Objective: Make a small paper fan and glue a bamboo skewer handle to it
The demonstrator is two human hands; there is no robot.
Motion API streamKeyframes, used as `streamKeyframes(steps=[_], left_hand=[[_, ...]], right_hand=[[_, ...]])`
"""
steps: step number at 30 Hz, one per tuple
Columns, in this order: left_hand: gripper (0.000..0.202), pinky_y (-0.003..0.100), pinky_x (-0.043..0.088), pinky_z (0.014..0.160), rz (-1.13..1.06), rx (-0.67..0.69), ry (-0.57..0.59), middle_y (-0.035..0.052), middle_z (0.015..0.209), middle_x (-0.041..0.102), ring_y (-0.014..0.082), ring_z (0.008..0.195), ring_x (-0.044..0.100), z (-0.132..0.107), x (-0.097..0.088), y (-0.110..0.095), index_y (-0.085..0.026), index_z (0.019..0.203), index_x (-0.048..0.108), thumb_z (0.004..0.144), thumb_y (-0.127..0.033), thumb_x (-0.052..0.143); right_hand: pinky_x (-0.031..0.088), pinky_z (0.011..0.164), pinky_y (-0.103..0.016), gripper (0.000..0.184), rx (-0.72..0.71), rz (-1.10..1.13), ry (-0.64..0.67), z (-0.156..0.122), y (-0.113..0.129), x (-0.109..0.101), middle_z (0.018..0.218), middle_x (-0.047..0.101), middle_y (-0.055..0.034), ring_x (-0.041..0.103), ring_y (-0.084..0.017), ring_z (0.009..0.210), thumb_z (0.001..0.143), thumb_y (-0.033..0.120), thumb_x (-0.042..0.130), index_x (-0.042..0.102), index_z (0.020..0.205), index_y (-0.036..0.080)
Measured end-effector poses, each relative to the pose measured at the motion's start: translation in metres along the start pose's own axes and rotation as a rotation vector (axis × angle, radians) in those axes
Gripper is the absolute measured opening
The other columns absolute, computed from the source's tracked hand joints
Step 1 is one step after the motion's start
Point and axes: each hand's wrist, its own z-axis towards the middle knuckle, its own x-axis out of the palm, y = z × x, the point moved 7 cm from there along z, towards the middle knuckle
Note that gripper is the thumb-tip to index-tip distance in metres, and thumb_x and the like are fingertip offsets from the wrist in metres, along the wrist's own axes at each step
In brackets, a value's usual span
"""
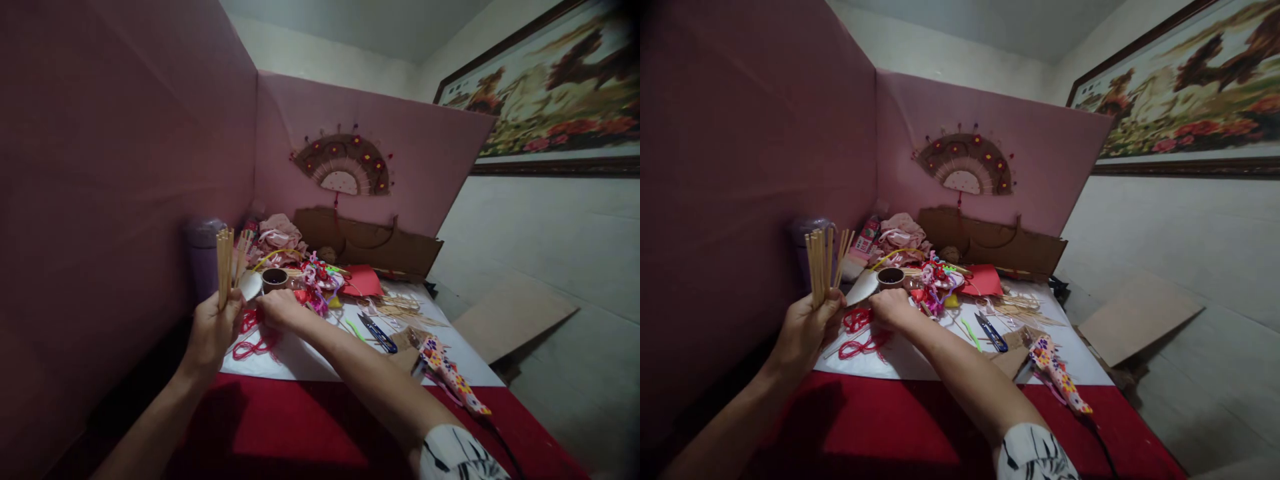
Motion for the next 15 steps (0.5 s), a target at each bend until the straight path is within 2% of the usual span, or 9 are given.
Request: streamKeyframes(steps=[4,7,9,11,13,15], left_hand=[[0.028,0.015,0.014,0.031,-0.041,-0.046,-0.005,-0.0109,0.043,0.027,0.0026,0.031,0.020,-0.004,-0.005,0.001,-0.018,0.064,0.045,0.069,-0.039,0.062],[0.026,0.015,0.014,0.031,-0.069,-0.063,-0.035,-0.0111,0.042,0.026,0.0025,0.031,0.020,-0.005,-0.009,-0.003,-0.018,0.064,0.044,0.068,-0.037,0.062],[0.025,0.015,0.014,0.031,-0.081,-0.066,-0.066,-0.0113,0.042,0.026,0.0025,0.030,0.020,-0.005,-0.012,-0.005,-0.019,0.064,0.044,0.068,-0.036,0.061],[0.024,0.015,0.014,0.031,-0.088,-0.077,-0.087,-0.0117,0.041,0.025,0.0026,0.029,0.019,-0.005,-0.013,-0.004,-0.019,0.065,0.044,0.068,-0.036,0.061],[0.024,0.015,0.014,0.031,-0.078,-0.098,-0.089,-0.0119,0.041,0.025,0.0028,0.029,0.019,-0.004,-0.012,0.000,-0.019,0.065,0.045,0.067,-0.037,0.061],[0.025,0.015,0.013,0.031,-0.041,-0.124,-0.082,-0.0120,0.040,0.025,0.0030,0.029,0.018,-0.002,-0.010,0.007,-0.019,0.064,0.044,0.067,-0.038,0.060]], right_hand=[[0.046,0.072,-0.033,0.019,-0.021,0.008,-0.009,0.003,0.006,0.000,0.089,0.069,-0.0126,0.064,-0.027,0.087,0.076,0.019,0.053,0.067,0.089,0.016],[0.047,0.070,-0.034,0.018,-0.013,0.055,-0.061,-0.008,0.004,-0.014,0.088,0.068,-0.0149,0.064,-0.027,0.084,0.075,0.015,0.052,0.063,0.090,0.013],[0.047,0.066,-0.033,0.017,0.007,0.111,-0.116,-0.019,-0.004,-0.032,0.088,0.068,-0.0139,0.064,-0.026,0.081,0.078,0.018,0.051,0.059,0.092,0.013],[0.048,0.061,-0.027,0.017,0.036,0.192,-0.176,-0.032,-0.018,-0.056,0.085,0.068,-0.0096,0.064,-0.019,0.074,0.085,0.019,0.042,0.055,0.094,0.015],[0.045,0.049,-0.019,0.020,0.079,0.305,-0.217,-0.049,-0.037,-0.083,0.070,0.065,-0.0030,0.060,-0.011,0.055,0.090,0.015,0.031,0.049,0.098,0.014],[0.038,0.037,-0.016,0.013,0.149,0.750,-0.338,-0.069,-0.068,-0.114,0.057,0.059,0.0026,0.051,-0.008,0.039,0.090,0.020,0.036,0.048,0.092,0.015]])
